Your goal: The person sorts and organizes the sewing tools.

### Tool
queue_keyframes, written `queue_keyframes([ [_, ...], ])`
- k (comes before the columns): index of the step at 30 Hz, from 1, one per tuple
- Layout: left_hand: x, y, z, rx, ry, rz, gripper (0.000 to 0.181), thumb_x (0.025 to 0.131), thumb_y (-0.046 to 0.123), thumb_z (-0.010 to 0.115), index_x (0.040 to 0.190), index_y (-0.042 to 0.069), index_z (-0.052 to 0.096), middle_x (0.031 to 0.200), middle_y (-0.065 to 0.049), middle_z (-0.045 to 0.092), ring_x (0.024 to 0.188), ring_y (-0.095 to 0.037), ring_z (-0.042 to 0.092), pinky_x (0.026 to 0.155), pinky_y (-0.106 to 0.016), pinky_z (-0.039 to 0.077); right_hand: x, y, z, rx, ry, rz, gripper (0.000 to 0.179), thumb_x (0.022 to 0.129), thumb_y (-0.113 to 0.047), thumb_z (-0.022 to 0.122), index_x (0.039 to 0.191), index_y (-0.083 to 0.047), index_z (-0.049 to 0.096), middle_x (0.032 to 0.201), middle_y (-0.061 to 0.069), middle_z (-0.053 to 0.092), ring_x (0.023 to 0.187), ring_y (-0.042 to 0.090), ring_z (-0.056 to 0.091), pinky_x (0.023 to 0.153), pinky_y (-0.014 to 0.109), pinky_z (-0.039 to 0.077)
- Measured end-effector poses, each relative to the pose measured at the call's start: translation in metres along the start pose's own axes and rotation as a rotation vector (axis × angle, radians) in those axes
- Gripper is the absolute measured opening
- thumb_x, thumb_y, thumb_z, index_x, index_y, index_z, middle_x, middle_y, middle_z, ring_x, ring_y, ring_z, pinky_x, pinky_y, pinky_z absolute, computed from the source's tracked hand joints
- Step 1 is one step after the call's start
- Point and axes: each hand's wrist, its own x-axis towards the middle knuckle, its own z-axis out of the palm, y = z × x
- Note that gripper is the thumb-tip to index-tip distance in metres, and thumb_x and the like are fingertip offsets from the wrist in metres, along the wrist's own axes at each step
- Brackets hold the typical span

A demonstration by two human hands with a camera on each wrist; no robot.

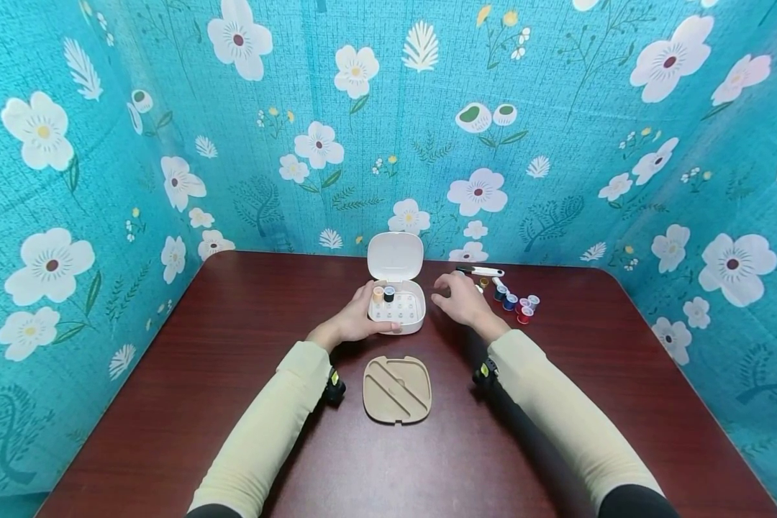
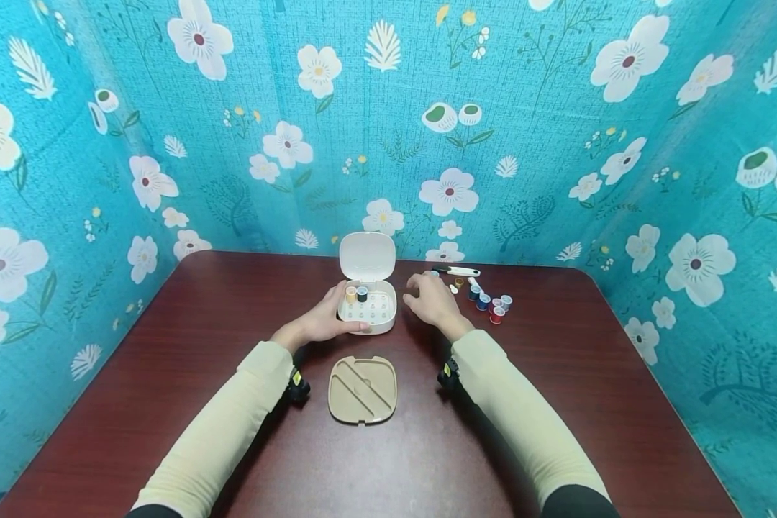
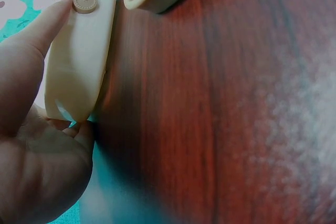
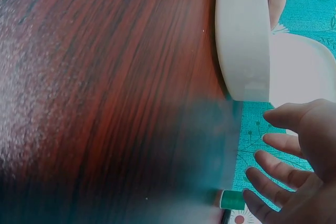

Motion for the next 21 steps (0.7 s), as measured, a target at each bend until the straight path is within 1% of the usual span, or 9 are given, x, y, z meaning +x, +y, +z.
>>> queue_keyframes([
  [9, 0.000, 0.000, 0.000, 0.022, 0.001, 0.018, 0.096, 0.083, 0.035, 0.087, 0.154, 0.007, 0.028, 0.150, -0.021, 0.035, 0.139, -0.034, 0.035, 0.114, -0.048, 0.031, -0.002, 0.005, 0.000, -0.001, 0.005, 0.006, 0.031, 0.097, -0.021, 0.069, 0.121, -0.001, 0.067, 0.119, 0.019, 0.062, 0.110, 0.035, 0.061, 0.097, 0.053, 0.050],
  [15, 0.001, -0.002, 0.001, 0.035, 0.006, 0.034, 0.095, 0.084, 0.032, 0.086, 0.154, 0.007, 0.028, 0.149, -0.021, 0.035, 0.141, -0.034, 0.033, 0.115, -0.049, 0.030, 0.000, 0.011, 0.000, -0.012, 0.033, 0.000, 0.029, 0.096, -0.021, 0.070, 0.118, -0.003, 0.069, 0.117, 0.018, 0.064, 0.108, 0.035, 0.062, 0.094, 0.054, 0.050],
  [21, 0.001, -0.002, 0.001, 0.026, 0.007, 0.036, 0.095, 0.084, 0.031, 0.086, 0.155, 0.007, 0.028, 0.151, -0.021, 0.034, 0.141, -0.034, 0.032, 0.116, -0.049, 0.029, 0.000, 0.015, -0.002, 0.005, 0.061, 0.021, 0.027, 0.095, -0.018, 0.068, 0.116, -0.001, 0.068, 0.117, 0.019, 0.063, 0.108, 0.035, 0.061, 0.095, 0.053, 0.049],
])
